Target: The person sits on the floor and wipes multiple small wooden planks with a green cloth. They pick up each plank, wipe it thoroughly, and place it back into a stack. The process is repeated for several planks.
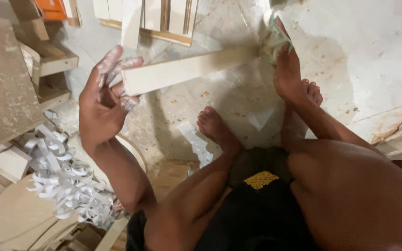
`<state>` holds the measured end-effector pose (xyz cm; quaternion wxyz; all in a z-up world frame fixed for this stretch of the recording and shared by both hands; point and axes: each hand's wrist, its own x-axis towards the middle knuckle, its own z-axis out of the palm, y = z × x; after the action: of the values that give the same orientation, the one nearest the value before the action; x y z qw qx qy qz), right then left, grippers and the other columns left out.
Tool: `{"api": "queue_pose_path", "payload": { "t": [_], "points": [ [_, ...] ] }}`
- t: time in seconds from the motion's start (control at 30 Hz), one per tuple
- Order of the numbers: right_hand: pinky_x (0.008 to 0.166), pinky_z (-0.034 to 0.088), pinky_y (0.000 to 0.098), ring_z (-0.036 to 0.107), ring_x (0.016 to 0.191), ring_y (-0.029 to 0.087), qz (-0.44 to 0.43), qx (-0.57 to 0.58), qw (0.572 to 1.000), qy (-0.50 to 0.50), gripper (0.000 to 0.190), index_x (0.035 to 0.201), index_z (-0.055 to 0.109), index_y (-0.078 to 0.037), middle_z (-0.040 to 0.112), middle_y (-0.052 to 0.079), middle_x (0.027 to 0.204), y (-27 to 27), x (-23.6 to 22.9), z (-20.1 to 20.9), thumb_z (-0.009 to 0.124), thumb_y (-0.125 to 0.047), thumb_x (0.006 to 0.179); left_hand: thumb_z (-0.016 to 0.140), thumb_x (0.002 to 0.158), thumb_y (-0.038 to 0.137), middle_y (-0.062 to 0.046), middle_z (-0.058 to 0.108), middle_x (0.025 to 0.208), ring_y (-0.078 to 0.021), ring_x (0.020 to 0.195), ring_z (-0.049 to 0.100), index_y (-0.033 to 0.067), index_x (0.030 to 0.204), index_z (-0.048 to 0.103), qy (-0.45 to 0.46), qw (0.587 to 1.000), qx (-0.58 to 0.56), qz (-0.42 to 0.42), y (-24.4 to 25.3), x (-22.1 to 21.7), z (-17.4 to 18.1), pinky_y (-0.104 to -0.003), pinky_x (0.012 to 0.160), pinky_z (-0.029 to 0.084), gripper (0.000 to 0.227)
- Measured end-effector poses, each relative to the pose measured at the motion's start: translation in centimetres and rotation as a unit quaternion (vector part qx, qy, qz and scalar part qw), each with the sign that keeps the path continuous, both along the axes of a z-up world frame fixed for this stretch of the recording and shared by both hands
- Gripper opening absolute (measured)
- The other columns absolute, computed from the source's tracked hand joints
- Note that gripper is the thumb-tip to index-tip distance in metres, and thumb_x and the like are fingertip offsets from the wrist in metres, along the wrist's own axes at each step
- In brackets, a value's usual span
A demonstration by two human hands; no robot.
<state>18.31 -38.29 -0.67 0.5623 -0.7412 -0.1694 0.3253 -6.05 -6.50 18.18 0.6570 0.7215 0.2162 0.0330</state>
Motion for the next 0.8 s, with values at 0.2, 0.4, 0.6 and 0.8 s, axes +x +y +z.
{"api": "queue_pose_path", "payload": {
  "t": [0.2, 0.4, 0.6, 0.8],
  "points": [
    [0.087, 0.051, 0.0526, 0.066, 0.105, 0.041, 0.062, -0.189, 0.944, -0.265, 0.051, 0.144, 0.049, 0.011, 0.065, 0.028, 0.122, -2.4, -0.3, -10.4, 0.069, 0.016, 0.097, 0.076, 0.113, 0.036, -0.016, 0.060, 0.156, -0.0338, 0.153, 0.065, -0.0022, 0.154, 0.057, -0.064, 0.994, 0.061, 0.063, -2.2, 2.0, 0.5, -0.044, 0.129, 0.058, 0.060],
    [0.130, 0.036, 0.0633, 0.044, 0.153, 0.047, 0.236, 0.141, 0.920, -0.280, 0.087, 0.166, 0.040, 0.004, 0.039, 0.027, 0.164, 5.9, -2.0, 2.8, 0.043, -0.051, 0.099, 0.086, 0.104, 0.003, -0.020, 0.065, 0.156, -0.0380, 0.155, 0.068, -0.0058, 0.153, 0.059, -0.063, 0.991, 0.052, 0.110, -3.0, 3.0, -0.2, -0.031, 0.105, 0.070, 0.057],
    [0.117, 0.076, 0.0536, 0.037, 0.184, 0.044, 0.294, 0.282, 0.872, -0.273, 0.121, 0.191, 0.012, -0.030, 0.021, 0.006, 0.198, 11.9, -4.4, 4.3, 0.054, 0.017, 0.087, 0.071, 0.098, -0.029, -0.027, 0.072, 0.145, -0.0290, 0.117, 0.080, -0.0101, 0.143, 0.061, -0.030, 0.986, 0.049, 0.154, -4.0, 4.0, 1.0, -0.032, 0.078, 0.072, 0.050],
    [0.079, 0.055, 0.0621, 0.079, 0.085, 0.048, 0.146, -0.057, 0.981, -0.116, 0.081, 0.172, 0.036, -0.024, 0.061, 0.009, 0.173, 6.8, 1.6, -10.1, 0.018, -0.078, 0.114, 0.090, 0.102, 0.023, -0.019, 0.068, 0.154, -0.0323, 0.151, 0.069, 0.0005, 0.149, 0.060, -0.091, 0.990, 0.074, 0.079, 0.6, 1.6, -1.7, -0.044, 0.121, 0.070, 0.060]
  ]
}}
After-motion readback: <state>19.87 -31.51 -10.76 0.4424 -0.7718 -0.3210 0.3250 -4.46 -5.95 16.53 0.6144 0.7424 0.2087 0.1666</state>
